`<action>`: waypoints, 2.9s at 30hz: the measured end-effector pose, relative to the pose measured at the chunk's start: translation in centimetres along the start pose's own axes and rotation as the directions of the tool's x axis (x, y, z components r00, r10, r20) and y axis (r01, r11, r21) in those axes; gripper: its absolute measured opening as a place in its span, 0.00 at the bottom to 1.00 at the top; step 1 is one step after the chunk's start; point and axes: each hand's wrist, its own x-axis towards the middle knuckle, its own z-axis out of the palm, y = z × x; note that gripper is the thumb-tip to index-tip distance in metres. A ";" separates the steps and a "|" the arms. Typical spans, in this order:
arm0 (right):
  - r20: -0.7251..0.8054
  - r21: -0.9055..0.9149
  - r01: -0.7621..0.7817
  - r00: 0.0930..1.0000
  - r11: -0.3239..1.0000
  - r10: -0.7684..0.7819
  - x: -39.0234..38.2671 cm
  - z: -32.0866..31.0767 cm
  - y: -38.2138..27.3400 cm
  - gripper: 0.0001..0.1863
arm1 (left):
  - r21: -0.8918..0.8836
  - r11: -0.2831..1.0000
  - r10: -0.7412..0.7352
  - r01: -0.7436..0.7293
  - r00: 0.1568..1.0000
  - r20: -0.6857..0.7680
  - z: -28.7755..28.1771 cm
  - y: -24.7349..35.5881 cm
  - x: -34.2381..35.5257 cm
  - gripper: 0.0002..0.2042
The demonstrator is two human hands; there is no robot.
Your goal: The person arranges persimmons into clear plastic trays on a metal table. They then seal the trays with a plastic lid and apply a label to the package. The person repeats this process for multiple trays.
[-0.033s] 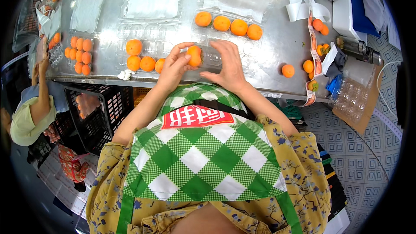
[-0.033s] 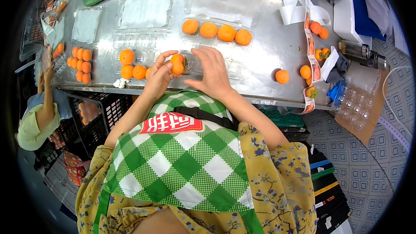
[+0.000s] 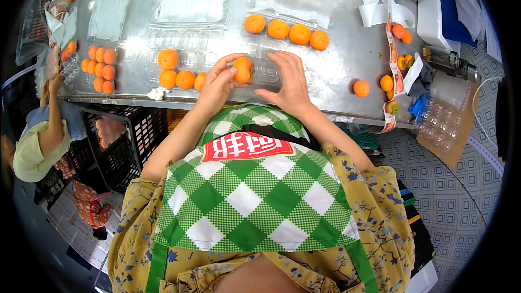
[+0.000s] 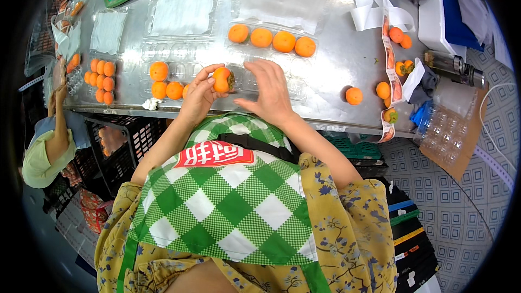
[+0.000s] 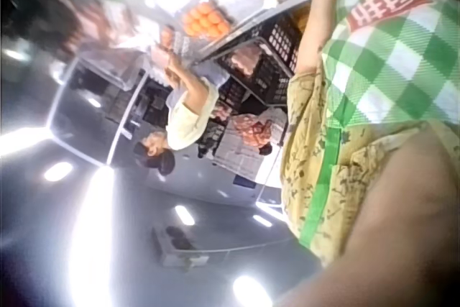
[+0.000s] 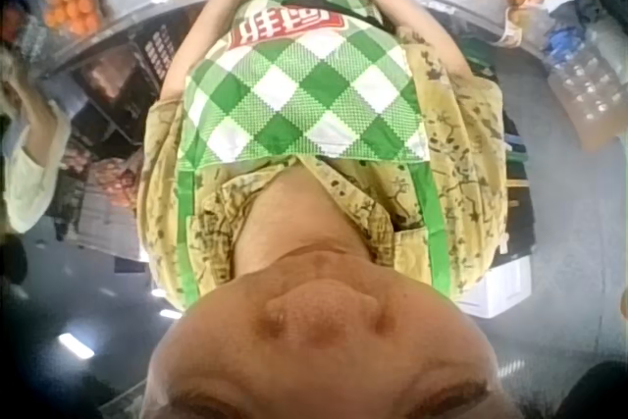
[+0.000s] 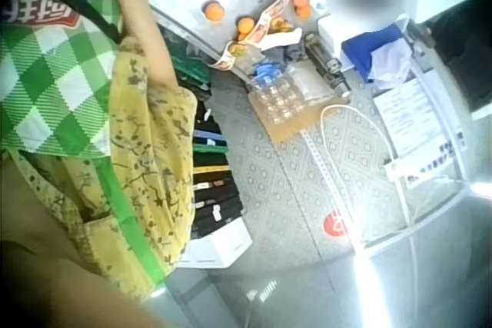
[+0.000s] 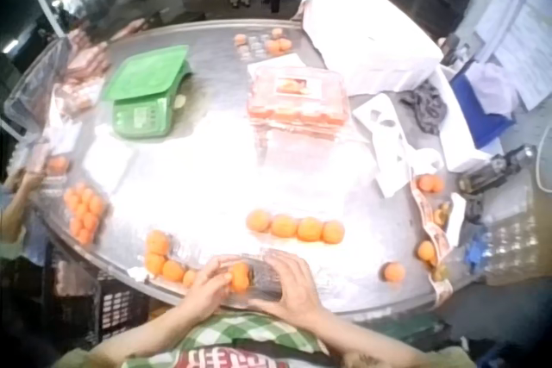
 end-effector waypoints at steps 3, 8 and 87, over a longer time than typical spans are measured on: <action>-0.006 -0.057 -0.025 1.000 0.998 0.024 -1.1 -1.0 0.8 0.35 | -0.016 1.000 0.023 -0.022 1.000 0.018 -0.3 -0.2 -0.1 0.24; -0.044 -0.125 -0.073 0.997 0.989 0.068 -2.6 -2.3 1.6 0.30 | 0.132 0.991 0.003 -0.003 1.000 -0.001 -0.6 0.3 -0.2 0.24; -0.058 -0.207 -0.260 0.966 0.943 0.253 -6.4 -5.7 4.2 0.27 | 0.801 0.581 0.412 -0.142 0.900 -0.139 1.7 0.5 2.4 0.17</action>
